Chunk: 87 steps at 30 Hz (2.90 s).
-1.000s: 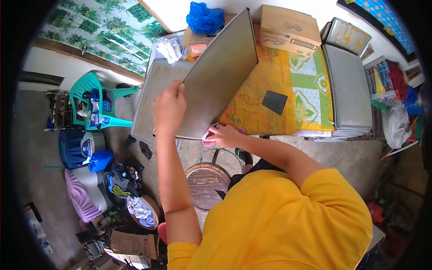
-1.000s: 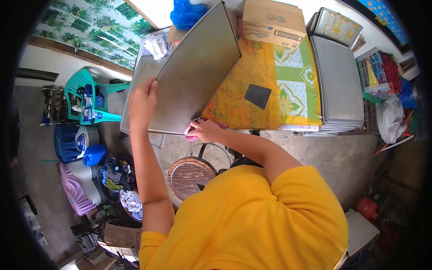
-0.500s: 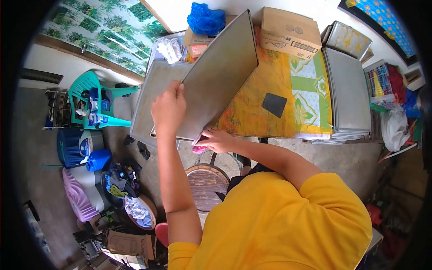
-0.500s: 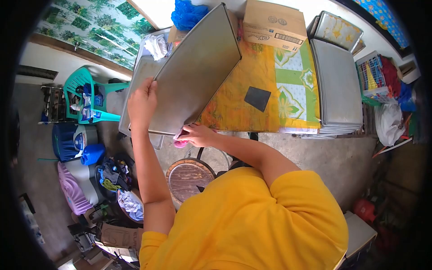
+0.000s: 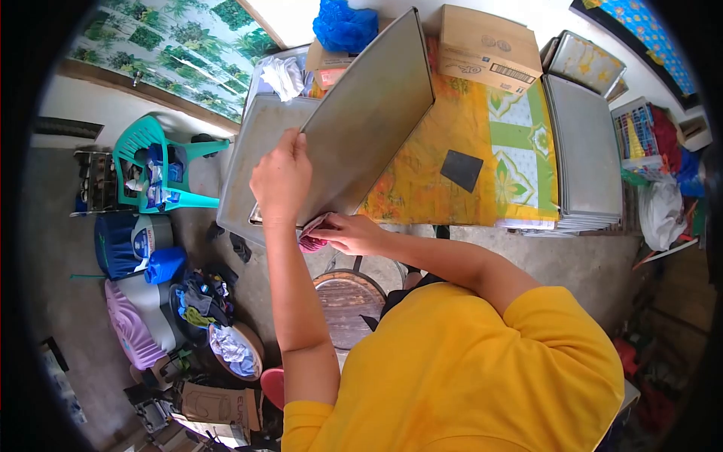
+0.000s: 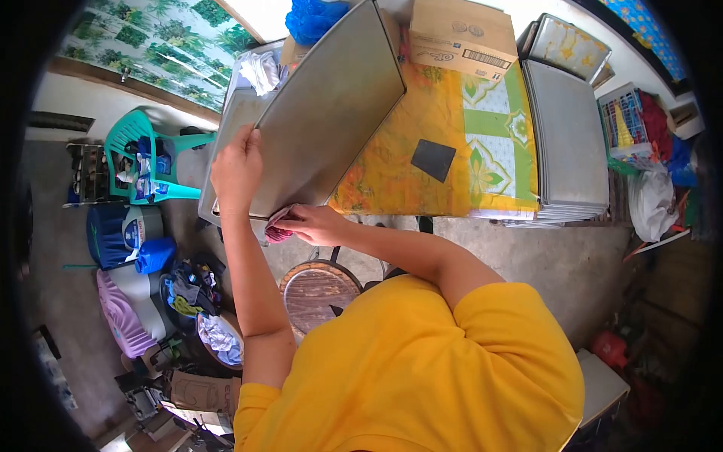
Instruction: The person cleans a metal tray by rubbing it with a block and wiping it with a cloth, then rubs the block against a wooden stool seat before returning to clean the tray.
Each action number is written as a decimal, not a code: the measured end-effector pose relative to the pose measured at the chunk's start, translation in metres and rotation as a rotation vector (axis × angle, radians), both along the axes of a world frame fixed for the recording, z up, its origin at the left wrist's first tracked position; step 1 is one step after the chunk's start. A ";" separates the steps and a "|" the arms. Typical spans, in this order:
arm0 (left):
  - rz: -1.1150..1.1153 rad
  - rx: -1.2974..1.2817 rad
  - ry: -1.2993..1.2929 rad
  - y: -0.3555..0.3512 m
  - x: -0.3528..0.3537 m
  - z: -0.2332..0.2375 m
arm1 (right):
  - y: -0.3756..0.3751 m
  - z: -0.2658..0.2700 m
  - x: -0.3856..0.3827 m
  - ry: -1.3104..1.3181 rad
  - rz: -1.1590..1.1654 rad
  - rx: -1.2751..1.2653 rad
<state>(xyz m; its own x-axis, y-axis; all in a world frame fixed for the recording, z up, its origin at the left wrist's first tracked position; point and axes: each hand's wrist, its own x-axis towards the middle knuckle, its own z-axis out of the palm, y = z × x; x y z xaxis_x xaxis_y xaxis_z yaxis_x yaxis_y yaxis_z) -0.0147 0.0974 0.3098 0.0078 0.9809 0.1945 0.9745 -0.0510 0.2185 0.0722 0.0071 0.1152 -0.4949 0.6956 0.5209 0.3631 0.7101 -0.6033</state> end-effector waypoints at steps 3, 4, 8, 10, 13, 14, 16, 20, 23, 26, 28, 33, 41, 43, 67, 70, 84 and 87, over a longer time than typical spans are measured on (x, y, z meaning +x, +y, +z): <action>-0.002 0.022 0.002 0.005 -0.004 -0.003 | 0.006 -0.015 0.002 -0.007 -0.005 0.082; -0.004 0.030 -0.002 0.006 -0.004 -0.004 | 0.006 -0.020 0.004 -0.021 -0.003 0.101; 0.009 0.020 0.029 0.004 -0.002 -0.003 | 0.002 -0.025 0.008 -0.111 0.009 -0.015; 0.017 0.019 0.048 0.004 -0.001 -0.004 | -0.001 0.007 0.002 0.024 -0.029 -0.035; 0.009 0.006 0.045 0.003 0.000 -0.002 | 0.002 0.000 0.002 -0.001 -0.038 -0.033; 0.008 0.015 0.047 0.003 -0.001 -0.002 | 0.003 -0.006 0.004 -0.002 -0.036 -0.029; 0.005 0.034 0.051 0.005 -0.002 -0.004 | 0.003 -0.019 0.006 -0.088 -0.039 -0.057; 0.005 0.035 0.054 0.003 0.000 -0.007 | 0.001 -0.007 0.002 -0.020 -0.085 -0.002; 0.018 0.029 0.055 0.004 -0.001 -0.008 | 0.003 -0.006 0.000 -0.033 -0.059 0.009; 0.013 0.036 0.052 0.005 -0.002 -0.006 | 0.001 -0.041 0.014 -0.241 -0.012 -0.103; -0.002 0.055 0.051 0.004 -0.002 -0.009 | -0.001 -0.051 0.037 -0.190 -0.070 -0.245; 0.034 0.093 0.128 -0.007 0.010 -0.007 | 0.013 -0.033 0.115 -0.105 -0.530 -0.335; 0.094 0.234 0.176 -0.006 0.016 -0.018 | 0.055 -0.046 0.239 -0.463 -1.037 -0.195; 0.085 0.260 0.169 -0.009 0.017 -0.019 | 0.051 -0.052 0.254 -0.681 -1.185 0.085; -0.219 0.466 0.088 -0.027 0.060 -0.019 | 0.015 -0.074 0.287 -0.592 -0.962 -0.617; -0.190 0.416 0.107 -0.028 0.058 -0.021 | 0.007 -0.076 0.289 -0.621 -0.930 -0.618; -0.255 0.421 -0.083 -0.046 0.057 0.014 | -0.066 -0.068 0.311 -0.285 -1.031 -0.921; -0.305 0.429 -0.213 -0.048 0.077 0.051 | -0.091 -0.076 0.349 -0.059 -0.937 -1.004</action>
